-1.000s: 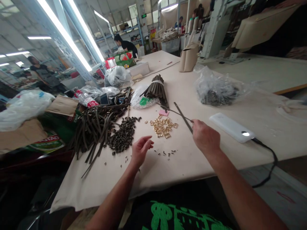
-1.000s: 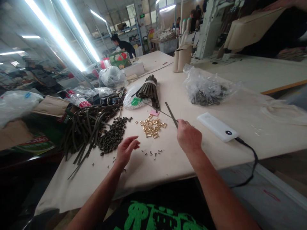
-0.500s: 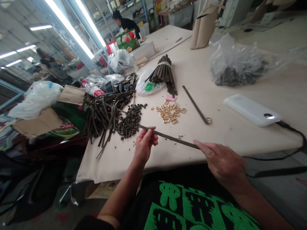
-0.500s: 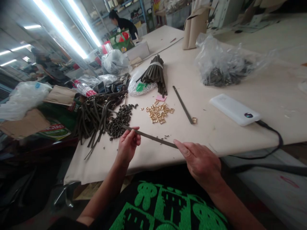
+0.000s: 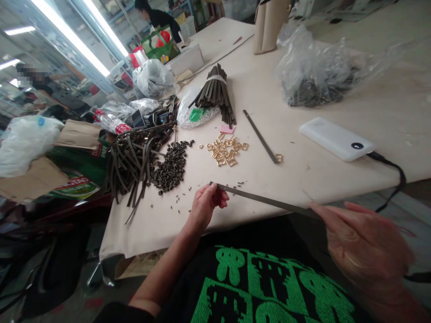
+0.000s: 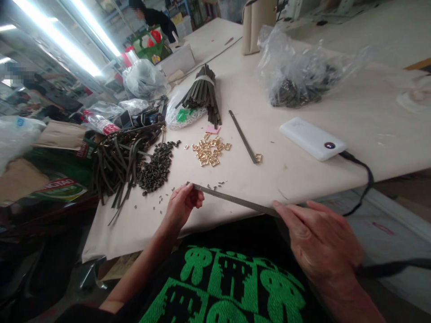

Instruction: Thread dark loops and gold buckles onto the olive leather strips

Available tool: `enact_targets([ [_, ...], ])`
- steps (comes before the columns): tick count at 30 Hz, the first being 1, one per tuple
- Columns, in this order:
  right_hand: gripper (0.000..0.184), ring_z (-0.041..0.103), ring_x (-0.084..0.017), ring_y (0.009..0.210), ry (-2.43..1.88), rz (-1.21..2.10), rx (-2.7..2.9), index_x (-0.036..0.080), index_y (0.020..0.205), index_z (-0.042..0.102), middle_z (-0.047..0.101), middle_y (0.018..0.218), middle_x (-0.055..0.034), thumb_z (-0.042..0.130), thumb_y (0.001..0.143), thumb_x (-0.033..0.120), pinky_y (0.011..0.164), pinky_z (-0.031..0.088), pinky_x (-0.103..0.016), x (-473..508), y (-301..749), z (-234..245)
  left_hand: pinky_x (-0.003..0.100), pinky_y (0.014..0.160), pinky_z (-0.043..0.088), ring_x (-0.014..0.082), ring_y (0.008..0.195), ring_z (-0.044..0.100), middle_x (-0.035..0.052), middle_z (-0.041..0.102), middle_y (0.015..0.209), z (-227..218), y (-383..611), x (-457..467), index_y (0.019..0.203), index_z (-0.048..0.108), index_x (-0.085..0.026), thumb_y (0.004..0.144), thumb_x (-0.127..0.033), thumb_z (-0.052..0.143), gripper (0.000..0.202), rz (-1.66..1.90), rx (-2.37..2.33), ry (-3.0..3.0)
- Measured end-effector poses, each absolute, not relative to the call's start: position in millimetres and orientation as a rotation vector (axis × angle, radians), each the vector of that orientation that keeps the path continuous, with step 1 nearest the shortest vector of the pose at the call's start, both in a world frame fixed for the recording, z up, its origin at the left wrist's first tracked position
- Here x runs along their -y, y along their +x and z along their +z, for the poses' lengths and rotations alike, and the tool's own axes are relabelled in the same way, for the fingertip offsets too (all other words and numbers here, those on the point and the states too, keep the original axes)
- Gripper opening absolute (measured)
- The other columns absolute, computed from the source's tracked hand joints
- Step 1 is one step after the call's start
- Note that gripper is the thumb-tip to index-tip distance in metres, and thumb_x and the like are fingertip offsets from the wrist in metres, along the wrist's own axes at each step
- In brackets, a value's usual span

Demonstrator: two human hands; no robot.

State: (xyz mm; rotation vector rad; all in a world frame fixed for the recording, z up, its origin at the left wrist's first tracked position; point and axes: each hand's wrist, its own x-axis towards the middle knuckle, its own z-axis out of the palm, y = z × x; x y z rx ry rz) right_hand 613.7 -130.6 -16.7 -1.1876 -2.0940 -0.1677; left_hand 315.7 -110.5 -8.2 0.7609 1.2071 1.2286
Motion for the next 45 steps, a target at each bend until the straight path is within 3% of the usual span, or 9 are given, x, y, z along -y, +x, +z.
enact_targets([
  [6, 0.039, 0.068, -0.028, 0.084, -1.26, -0.079, 2.179, 0.023, 0.132, 0.058, 0.074, 0.098, -0.0085, 0.044, 0.096, 0.017, 0.095, 0.046, -0.05, 124, 615, -21, 0.023, 0.048, 0.04, 0.0103, 0.049, 0.054, 0.0057, 0.065, 0.065, -13, 333, 108, 0.069, 0.063, -0.012, 0.083, -0.042, 0.061, 0.034, 1.18, -1.106, 0.724],
  [9, 0.031, 0.069, -0.028, 0.091, -1.235, 0.142, 2.198, 0.018, 0.121, 0.064, 0.074, 0.103, -0.0106, 0.045, 0.099, 0.027, 0.091, 0.05, -0.044, 121, 596, -25, 0.023, 0.046, 0.04, 0.01, 0.048, 0.054, 0.0058, 0.065, 0.064, -14, 344, 105, 0.068, 0.064, -0.012, 0.082, -0.044, 0.062, 0.036, 1.134, -1.081, 0.727],
  [13, 0.03, 0.071, -0.023, 0.09, -1.242, 0.643, 2.103, 0.019, 0.115, 0.066, 0.075, 0.105, -0.0073, 0.045, 0.098, 0.033, 0.077, 0.055, -0.033, 115, 565, -20, 0.023, 0.049, 0.042, 0.0106, 0.049, 0.055, 0.0057, 0.065, 0.064, -15, 357, 104, 0.07, 0.064, -0.012, 0.083, -0.048, 0.061, 0.038, 1.033, -1.089, 0.792],
  [18, 0.033, 0.066, -0.019, 0.063, -1.241, 1.092, 2.006, 0.023, 0.082, 0.068, 0.07, 0.068, 0.0008, 0.043, 0.097, 0.04, 0.06, 0.05, -0.028, 100, 543, -12, 0.025, 0.056, 0.047, 0.0119, 0.052, 0.056, 0.0043, 0.063, 0.061, -11, 362, 103, 0.067, 0.064, -0.014, 0.085, -0.055, 0.059, 0.045, 0.892, -1.101, 0.995],
  [26, 0.028, 0.07, -0.021, 0.074, -1.275, 1.073, 1.858, 0.025, 0.09, 0.074, 0.076, 0.082, 0.0005, 0.053, 0.091, 0.044, 0.067, 0.051, -0.026, 78, 537, -20, 0.025, 0.056, 0.049, 0.0119, 0.055, 0.059, 0.005, 0.066, 0.068, -11, 333, 86, 0.079, 0.067, -0.014, 0.082, -0.056, 0.064, 0.042, 0.99, -1.313, 1.169],
  [33, 0.026, 0.062, -0.018, 0.048, -1.296, 0.95, 1.89, 0.025, 0.083, 0.069, 0.063, 0.054, 0.0037, 0.052, 0.087, 0.045, 0.05, 0.047, -0.025, 60, 541, -39, 0.026, 0.058, 0.051, 0.0133, 0.058, 0.061, 0.0036, 0.068, 0.069, -14, 235, 42, 0.082, 0.067, -0.016, 0.084, -0.044, 0.061, 0.029, 1.173, -1.821, 1.406],
  [36, 0.026, 0.058, -0.018, 0.044, -1.323, 0.883, 1.866, 0.026, 0.083, 0.068, 0.063, 0.054, 0.003, 0.052, 0.084, 0.046, 0.045, 0.045, -0.027, 56, 541, -44, 0.033, 0.072, 0.054, 0.0183, 0.072, 0.066, 0.0059, 0.07, 0.078, -5, 178, 33, 0.087, 0.067, -0.017, 0.087, -0.039, 0.057, 0.025, 1.211, -2.137, 1.478],
  [40, 0.027, 0.059, -0.02, 0.044, -1.341, 0.85, 1.851, 0.026, 0.082, 0.067, 0.065, 0.055, 0.0021, 0.051, 0.082, 0.048, 0.045, 0.045, -0.028, 56, 539, -47, 0.045, 0.105, 0.04, 0.0297, 0.12, 0.055, 0.0137, 0.065, 0.12, -10, 139, 35, 0.11, 0.068, -0.017, 0.083, -0.034, 0.066, 0.032, 1.035, -2.437, 1.603],
  [45, 0.028, 0.065, -0.022, 0.055, -1.365, 0.804, 1.898, 0.026, 0.092, 0.068, 0.069, 0.063, 0.0004, 0.05, 0.087, 0.047, 0.055, 0.05, -0.03, 61, 540, -52, 0.049, 0.113, 0.03, 0.0326, 0.135, 0.043, 0.0155, 0.052, 0.142, -40, 153, 41, 0.136, 0.053, -0.018, 0.089, -0.041, 0.06, 0.053, 0.609, -2.507, 1.901],
])
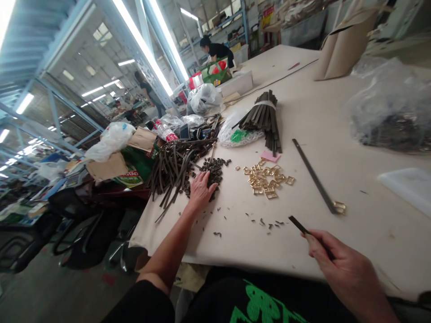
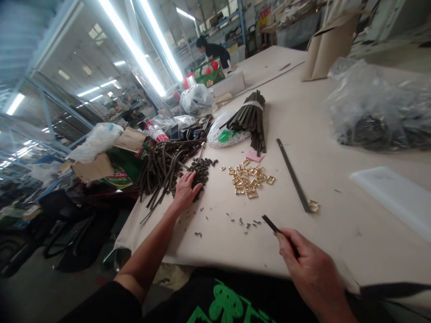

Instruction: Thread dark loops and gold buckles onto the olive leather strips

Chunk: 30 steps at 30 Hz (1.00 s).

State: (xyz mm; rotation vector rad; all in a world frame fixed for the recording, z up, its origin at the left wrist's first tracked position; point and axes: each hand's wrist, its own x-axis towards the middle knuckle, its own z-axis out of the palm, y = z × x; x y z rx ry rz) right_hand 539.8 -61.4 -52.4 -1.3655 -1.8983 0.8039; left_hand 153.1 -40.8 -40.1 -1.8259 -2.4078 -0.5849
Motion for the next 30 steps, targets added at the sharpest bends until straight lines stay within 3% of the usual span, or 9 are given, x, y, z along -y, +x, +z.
enact_targets([
  [10, 0.03, 0.065, -0.021, 0.056, -1.386, 0.781, 1.916, 0.022, 0.097, 0.068, 0.068, 0.064, 0.0002, 0.048, 0.089, 0.043, 0.058, 0.049, -0.03, 63, 538, -47, 0.046, 0.115, 0.03, 0.0289, 0.138, 0.04, 0.0117, 0.05, 0.145, -35, 203, 75, 0.141, 0.049, -0.023, 0.089, -0.044, 0.062, 0.057, -0.535, 2.073, -2.431],
  [20, 0.029, 0.064, -0.019, 0.054, -1.345, 0.782, 1.908, 0.022, 0.095, 0.068, 0.067, 0.061, 0.0008, 0.05, 0.088, 0.043, 0.056, 0.047, -0.028, 63, 538, -50, 0.051, 0.115, 0.028, 0.032, 0.141, 0.034, 0.0148, 0.044, 0.15, -45, 167, 109, 0.142, 0.046, -0.018, 0.088, -0.044, 0.062, 0.062, -0.425, 2.381, -1.994],
  [25, 0.031, 0.062, -0.018, 0.052, -1.33, 0.78, 1.891, 0.02, 0.096, 0.069, 0.065, 0.061, 0.001, 0.049, 0.09, 0.043, 0.055, 0.046, -0.026, 62, 538, -53, 0.055, 0.116, 0.023, 0.03, 0.141, 0.035, 0.0111, 0.043, 0.151, -48, 184, 97, 0.145, 0.042, -0.023, 0.089, -0.044, 0.061, 0.062, -0.389, 2.385, -2.094],
  [30, 0.031, 0.06, -0.017, 0.05, -1.304, 0.791, 1.879, 0.019, 0.096, 0.07, 0.064, 0.058, 0.0015, 0.05, 0.09, 0.042, 0.053, 0.045, -0.026, 62, 539, -50, 0.049, 0.112, 0.033, 0.0287, 0.132, 0.047, 0.0123, 0.056, 0.139, -36, 202, 67, 0.132, 0.056, -0.02, 0.09, -0.037, 0.061, 0.046, -0.636, 2.158, -2.17],
])
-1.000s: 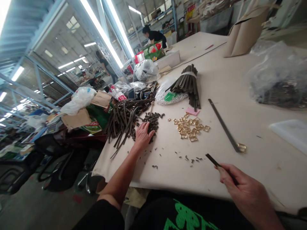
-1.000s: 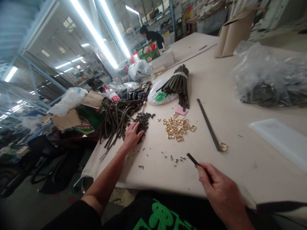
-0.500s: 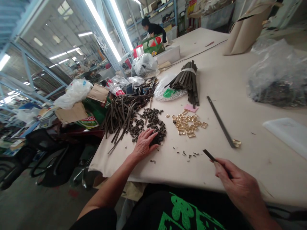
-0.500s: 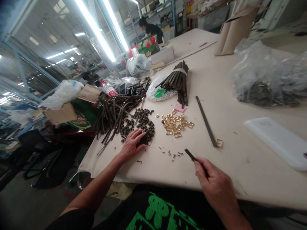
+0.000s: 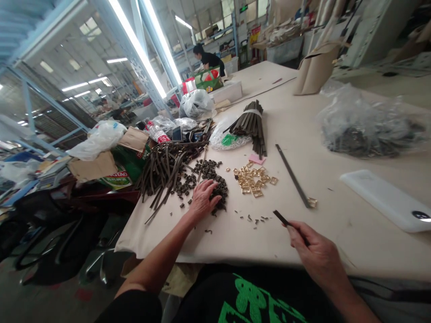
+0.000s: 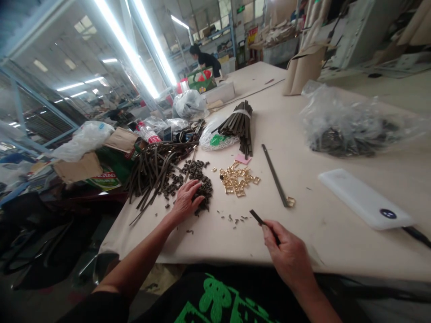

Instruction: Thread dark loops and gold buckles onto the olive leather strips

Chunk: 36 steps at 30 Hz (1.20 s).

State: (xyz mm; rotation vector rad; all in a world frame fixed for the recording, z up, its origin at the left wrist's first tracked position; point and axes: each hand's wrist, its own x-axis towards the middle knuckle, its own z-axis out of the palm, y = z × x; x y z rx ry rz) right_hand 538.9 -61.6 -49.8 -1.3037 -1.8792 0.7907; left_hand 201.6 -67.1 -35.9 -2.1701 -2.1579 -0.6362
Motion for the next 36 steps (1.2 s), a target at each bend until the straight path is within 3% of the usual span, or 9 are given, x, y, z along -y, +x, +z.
enact_targets([
  [4, 0.033, 0.058, -0.017, 0.048, -1.296, 0.796, 1.855, 0.018, 0.095, 0.071, 0.062, 0.056, 0.0012, 0.049, 0.09, 0.043, 0.052, 0.044, -0.026, 62, 538, -48, 0.038, 0.099, 0.046, 0.0227, 0.109, 0.06, 0.0097, 0.066, 0.118, -21, 214, 25, 0.12, 0.065, -0.021, 0.091, -0.027, 0.058, 0.03, -0.808, 2.06, -2.253],
  [7, 0.034, 0.057, -0.017, 0.048, -1.289, 0.808, 1.845, 0.018, 0.094, 0.071, 0.062, 0.057, 0.001, 0.049, 0.09, 0.044, 0.052, 0.044, -0.026, 63, 538, -49, 0.037, 0.096, 0.046, 0.023, 0.1, 0.063, 0.0089, 0.068, 0.108, -16, 229, -9, 0.115, 0.069, -0.022, 0.088, -0.025, 0.064, 0.028, -0.782, 2.176, -2.318],
  [13, 0.035, 0.058, -0.017, 0.05, -1.285, 0.87, 1.823, 0.019, 0.095, 0.072, 0.061, 0.056, 0.0019, 0.051, 0.091, 0.047, 0.051, 0.043, -0.025, 63, 539, -49, 0.037, 0.088, 0.048, 0.0244, 0.086, 0.064, 0.0091, 0.069, 0.083, -18, 250, -45, 0.08, 0.076, -0.018, 0.075, -0.01, 0.069, 0.012, -0.874, 2.308, -2.381],
  [19, 0.033, 0.06, -0.018, 0.052, -1.268, 0.891, 1.841, 0.02, 0.094, 0.073, 0.063, 0.057, 0.0013, 0.052, 0.091, 0.045, 0.054, 0.045, -0.026, 63, 538, -46, 0.031, 0.078, 0.053, 0.0175, 0.078, 0.067, 0.0082, 0.072, 0.085, -17, 258, -10, 0.099, 0.072, -0.013, 0.081, -0.015, 0.058, 0.023, -1.279, 2.462, -2.333],
  [22, 0.03, 0.064, -0.019, 0.059, -1.254, 0.884, 1.864, 0.02, 0.093, 0.073, 0.068, 0.065, -0.0005, 0.052, 0.091, 0.043, 0.058, 0.046, -0.027, 64, 536, -45, 0.027, 0.075, 0.055, 0.0143, 0.074, 0.069, 0.0062, 0.073, 0.083, -15, 268, 24, 0.1, 0.071, -0.013, 0.079, -0.021, 0.063, 0.023, -1.957, 2.652, -2.237],
  [24, 0.029, 0.065, -0.019, 0.06, -1.24, 0.88, 1.864, 0.02, 0.092, 0.073, 0.07, 0.067, -0.0012, 0.052, 0.091, 0.041, 0.059, 0.047, -0.027, 66, 533, -42, 0.025, 0.075, 0.056, 0.0138, 0.074, 0.07, 0.0057, 0.073, 0.081, -12, 276, 46, 0.093, 0.071, -0.013, 0.071, -0.02, 0.072, 0.023, -2.663, 2.759, -1.907],
  [26, 0.028, 0.065, -0.019, 0.059, -1.221, 0.891, 1.859, 0.02, 0.09, 0.072, 0.07, 0.067, -0.0014, 0.053, 0.091, 0.041, 0.059, 0.046, -0.027, 69, 527, -37, 0.022, 0.071, 0.056, 0.0143, 0.074, 0.071, 0.0066, 0.074, 0.081, -10, 286, 64, 0.089, 0.071, -0.012, 0.065, -0.017, 0.077, 0.025, -3.125, 2.807, -1.49],
  [30, 0.029, 0.064, -0.018, 0.06, -1.179, 0.898, 1.869, 0.019, 0.09, 0.072, 0.07, 0.069, -0.0025, 0.052, 0.093, 0.039, 0.057, 0.045, -0.026, 77, 509, -23, 0.02, 0.066, 0.057, 0.0161, 0.078, 0.073, 0.008, 0.076, 0.084, -7, 305, 86, 0.085, 0.068, -0.013, 0.07, -0.014, 0.076, 0.016, -3.454, 2.821, -0.965],
  [36, 0.026, 0.064, -0.018, 0.06, -1.145, 0.81, 1.879, 0.018, 0.092, 0.072, 0.072, 0.072, -0.0035, 0.052, 0.093, 0.034, 0.059, 0.044, -0.026, 78, 492, -15, 0.021, 0.077, 0.057, 0.0126, 0.08, 0.072, 0.004, 0.076, 0.089, -4, 327, 101, 0.086, 0.065, -0.015, 0.08, -0.011, 0.067, 0.007, -3.7, 2.662, -0.656],
])
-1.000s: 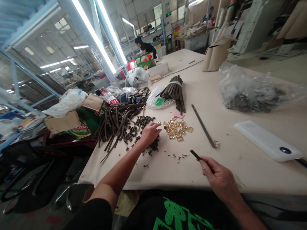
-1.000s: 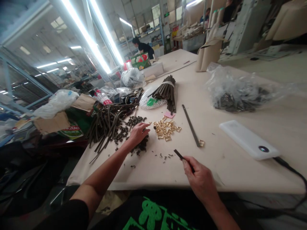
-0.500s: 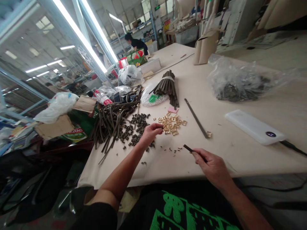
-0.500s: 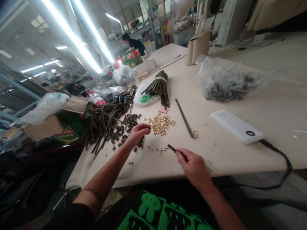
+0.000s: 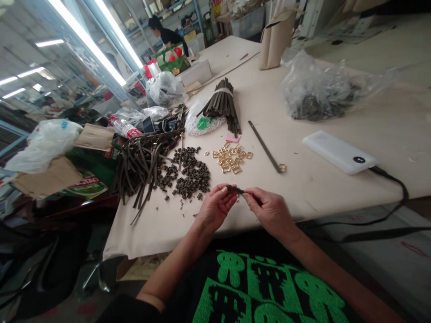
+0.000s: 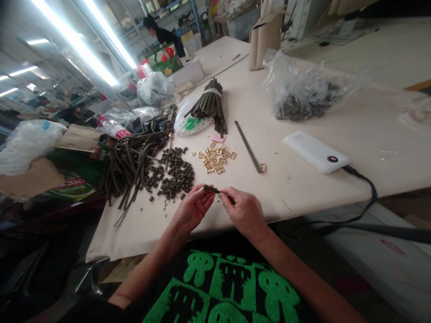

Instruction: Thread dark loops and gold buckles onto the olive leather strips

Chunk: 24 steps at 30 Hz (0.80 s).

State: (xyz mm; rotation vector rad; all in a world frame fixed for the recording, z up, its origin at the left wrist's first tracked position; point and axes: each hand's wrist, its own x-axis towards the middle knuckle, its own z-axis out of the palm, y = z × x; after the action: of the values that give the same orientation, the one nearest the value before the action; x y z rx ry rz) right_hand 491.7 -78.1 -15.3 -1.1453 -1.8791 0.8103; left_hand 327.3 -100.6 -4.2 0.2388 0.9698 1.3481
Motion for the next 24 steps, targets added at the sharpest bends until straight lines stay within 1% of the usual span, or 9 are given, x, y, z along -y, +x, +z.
enact_targets([
  [4, 0.025, 0.065, -0.018, 0.063, -1.159, 0.801, 1.898, 0.019, 0.093, 0.072, 0.073, 0.076, -0.0042, 0.052, 0.093, 0.032, 0.063, 0.045, -0.026, 79, 492, -15, 0.022, 0.08, 0.056, 0.0116, 0.084, 0.071, 0.0033, 0.074, 0.093, -6, 333, 103, 0.086, 0.065, -0.016, 0.084, -0.012, 0.062, 0.005, 1.338, -0.976, 0.199],
  [7, 0.024, 0.064, -0.018, 0.063, -1.173, 0.823, 1.875, 0.019, 0.091, 0.072, 0.073, 0.075, -0.0039, 0.052, 0.092, 0.031, 0.062, 0.045, -0.026, 82, 493, -15, 0.019, 0.078, 0.054, 0.01, 0.085, 0.069, 0.0025, 0.073, 0.096, -9, 336, 104, 0.088, 0.064, -0.017, 0.085, -0.014, 0.065, 0.004, 1.299, -1.014, 0.186],
  [10, 0.023, 0.062, -0.017, 0.061, -1.171, 0.862, 1.844, 0.018, 0.088, 0.072, 0.071, 0.073, -0.003, 0.052, 0.091, 0.03, 0.061, 0.044, -0.025, 84, 492, -16, 0.016, 0.073, 0.053, 0.0087, 0.083, 0.068, 0.0023, 0.072, 0.098, -10, 338, 106, 0.089, 0.064, -0.017, 0.085, -0.015, 0.065, 0.005, 1.294, -0.996, 0.157],
  [12, 0.023, 0.06, -0.016, 0.06, -1.143, 0.895, 1.856, 0.018, 0.087, 0.072, 0.07, 0.072, -0.0022, 0.052, 0.091, 0.029, 0.061, 0.043, -0.025, 84, 493, -16, 0.015, 0.067, 0.052, 0.008, 0.079, 0.067, 0.0027, 0.072, 0.094, -11, 338, 106, 0.088, 0.065, -0.016, 0.085, -0.012, 0.064, 0.005, 1.31, -0.981, 0.13],
  [14, 0.023, 0.057, -0.015, 0.058, -1.117, 0.942, 1.863, 0.018, 0.085, 0.071, 0.067, 0.069, -0.0009, 0.053, 0.091, 0.029, 0.059, 0.041, -0.025, 84, 494, -16, 0.013, 0.061, 0.05, 0.0068, 0.072, 0.065, 0.002, 0.07, 0.085, -11, 337, 106, 0.085, 0.065, -0.015, 0.083, -0.01, 0.064, 0.006, 1.312, -0.979, 0.127],
  [17, 0.022, 0.051, -0.013, 0.052, -1.108, 1.065, 1.827, 0.018, 0.083, 0.071, 0.059, 0.059, 0.0023, 0.053, 0.09, 0.03, 0.053, 0.039, -0.023, 84, 497, -17, 0.01, 0.058, 0.049, 0.0047, 0.064, 0.063, -0.0007, 0.066, 0.073, -12, 334, 108, 0.082, 0.065, -0.014, 0.077, -0.01, 0.071, 0.009, 1.277, -0.955, 0.149],
  [19, 0.023, 0.046, -0.012, 0.049, -1.097, 1.163, 1.782, 0.018, 0.083, 0.07, 0.053, 0.054, 0.0041, 0.054, 0.09, 0.032, 0.05, 0.037, -0.023, 84, 498, -18, 0.01, 0.061, 0.051, 0.0046, 0.064, 0.063, -0.0013, 0.066, 0.073, -12, 332, 110, 0.082, 0.066, -0.014, 0.072, -0.012, 0.077, 0.015, 1.265, -0.938, 0.175],
  [21, 0.025, 0.044, -0.012, 0.048, -1.081, 1.248, 1.746, 0.017, 0.082, 0.07, 0.049, 0.053, 0.0048, 0.055, 0.091, 0.035, 0.048, 0.037, -0.022, 86, 499, -18, 0.012, 0.063, 0.053, 0.006, 0.064, 0.065, -0.0007, 0.068, 0.073, -13, 331, 112, 0.083, 0.066, -0.014, 0.068, -0.017, 0.082, 0.022, 1.259, -0.95, 0.231],
  [24, 0.029, 0.045, -0.013, 0.048, -1.078, 1.337, 1.759, 0.018, 0.081, 0.071, 0.05, 0.054, 0.0038, 0.054, 0.091, 0.039, 0.047, 0.038, -0.022, 87, 502, -19, 0.015, 0.057, 0.051, 0.009, 0.06, 0.065, 0.0016, 0.069, 0.068, -13, 331, 116, 0.085, 0.069, -0.012, 0.064, -0.027, 0.086, 0.031, 1.241, -1.02, 0.363],
])
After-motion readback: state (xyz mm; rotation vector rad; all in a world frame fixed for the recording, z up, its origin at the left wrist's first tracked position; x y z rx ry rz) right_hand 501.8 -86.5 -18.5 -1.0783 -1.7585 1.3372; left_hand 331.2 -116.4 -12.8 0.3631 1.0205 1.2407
